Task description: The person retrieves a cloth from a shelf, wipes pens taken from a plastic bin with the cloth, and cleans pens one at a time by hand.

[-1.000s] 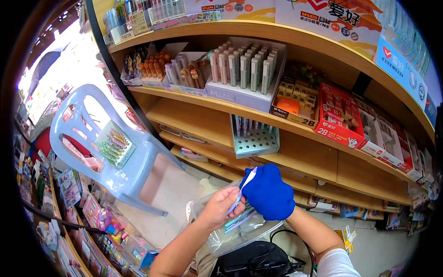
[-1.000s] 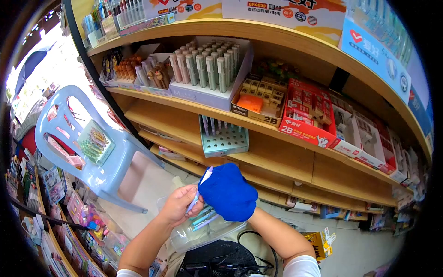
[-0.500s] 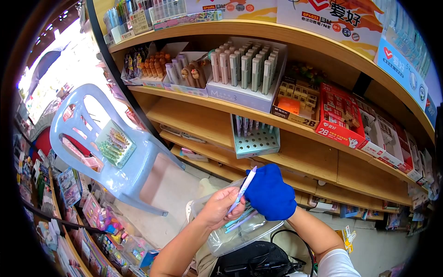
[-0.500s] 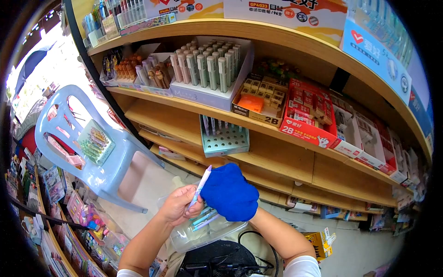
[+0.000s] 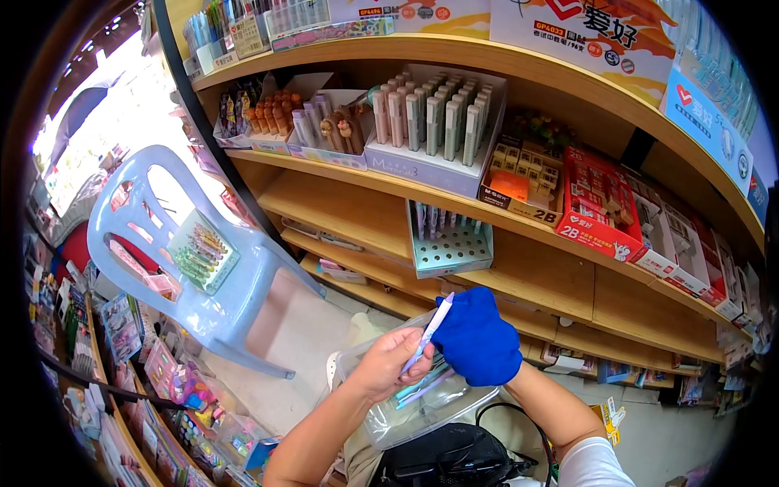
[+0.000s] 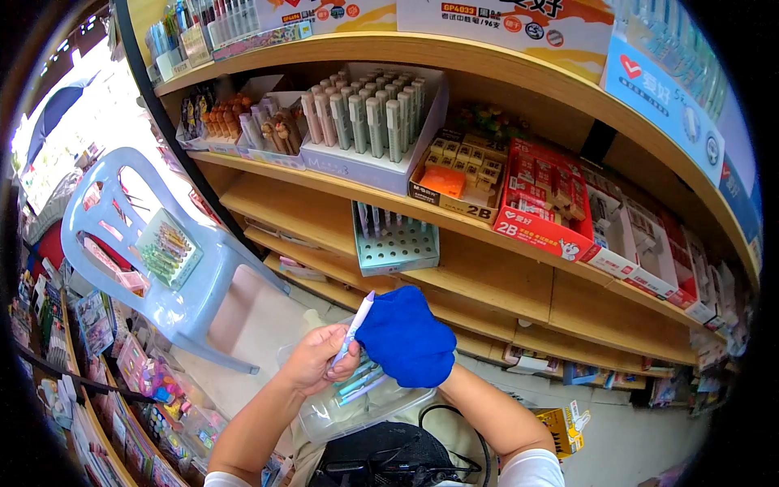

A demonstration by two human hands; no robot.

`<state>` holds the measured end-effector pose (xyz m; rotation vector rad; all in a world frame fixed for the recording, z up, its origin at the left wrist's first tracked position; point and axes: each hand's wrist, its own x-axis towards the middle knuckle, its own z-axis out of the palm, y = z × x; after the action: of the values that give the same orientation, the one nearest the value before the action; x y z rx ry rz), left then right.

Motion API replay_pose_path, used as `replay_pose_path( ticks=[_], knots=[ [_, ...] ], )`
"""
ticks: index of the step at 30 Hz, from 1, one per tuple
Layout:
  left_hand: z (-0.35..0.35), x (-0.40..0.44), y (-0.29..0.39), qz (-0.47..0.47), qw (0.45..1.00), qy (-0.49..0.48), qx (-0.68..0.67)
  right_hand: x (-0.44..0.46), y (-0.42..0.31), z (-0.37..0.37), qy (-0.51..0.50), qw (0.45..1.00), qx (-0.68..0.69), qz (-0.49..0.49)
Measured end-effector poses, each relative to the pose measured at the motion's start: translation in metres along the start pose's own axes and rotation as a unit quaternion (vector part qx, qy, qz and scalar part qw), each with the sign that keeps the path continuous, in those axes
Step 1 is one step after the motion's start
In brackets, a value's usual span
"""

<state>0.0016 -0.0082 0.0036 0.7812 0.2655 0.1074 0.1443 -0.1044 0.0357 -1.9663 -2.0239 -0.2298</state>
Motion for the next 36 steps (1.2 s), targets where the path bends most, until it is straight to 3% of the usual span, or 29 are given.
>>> replay_pose_path(
  ticks=[4, 7, 10, 12, 14, 19, 28, 31, 33, 36],
  knots=[
    [0.000, -0.001, 0.001, 0.002, 1.000, -0.008, -0.013, 0.000, -0.001, 0.001, -0.019, 1.000, -0.004, 0.015],
    [0.000, -0.001, 0.000, 0.002, 1.000, -0.014, -0.022, 0.004, 0.009, 0.008, 0.085, 0.993, 0.051, -0.060],
    [-0.001, -0.001, 0.000, 0.001, 1.000, -0.010, -0.022, 0.003, 0.006, 0.003, 0.029, 0.998, -0.019, -0.059],
    [0.000, -0.001, 0.000, -0.001, 1.000, 0.000, -0.003, 0.002, -0.008, 0.008, -0.018, 0.983, 0.075, 0.165],
    [0.002, -0.002, -0.001, -0.005, 0.999, 0.014, 0.033, 0.000, -0.012, 0.010, -0.027, 0.962, 0.116, 0.245],
    [-0.001, -0.001, 0.000, -0.021, 1.000, -0.015, 0.003, -0.003, -0.003, 0.009, 0.002, 0.990, 0.086, 0.112],
    [-0.007, 0.001, 0.002, -0.051, 0.992, -0.095, -0.065, -0.004, 0.000, 0.005, 0.019, 0.999, 0.021, 0.023],
    [-0.007, 0.001, 0.001, -0.052, 0.992, -0.090, -0.066, -0.001, 0.012, 0.011, 0.130, 0.986, 0.083, -0.069],
    [-0.007, 0.001, -0.001, -0.044, 0.994, -0.080, -0.060, -0.002, 0.009, 0.007, 0.066, 0.996, 0.033, -0.057],
    [-0.006, 0.001, -0.001, -0.039, 0.994, -0.072, -0.069, -0.005, 0.006, 0.013, 0.070, 0.996, 0.038, -0.036]
  ],
)
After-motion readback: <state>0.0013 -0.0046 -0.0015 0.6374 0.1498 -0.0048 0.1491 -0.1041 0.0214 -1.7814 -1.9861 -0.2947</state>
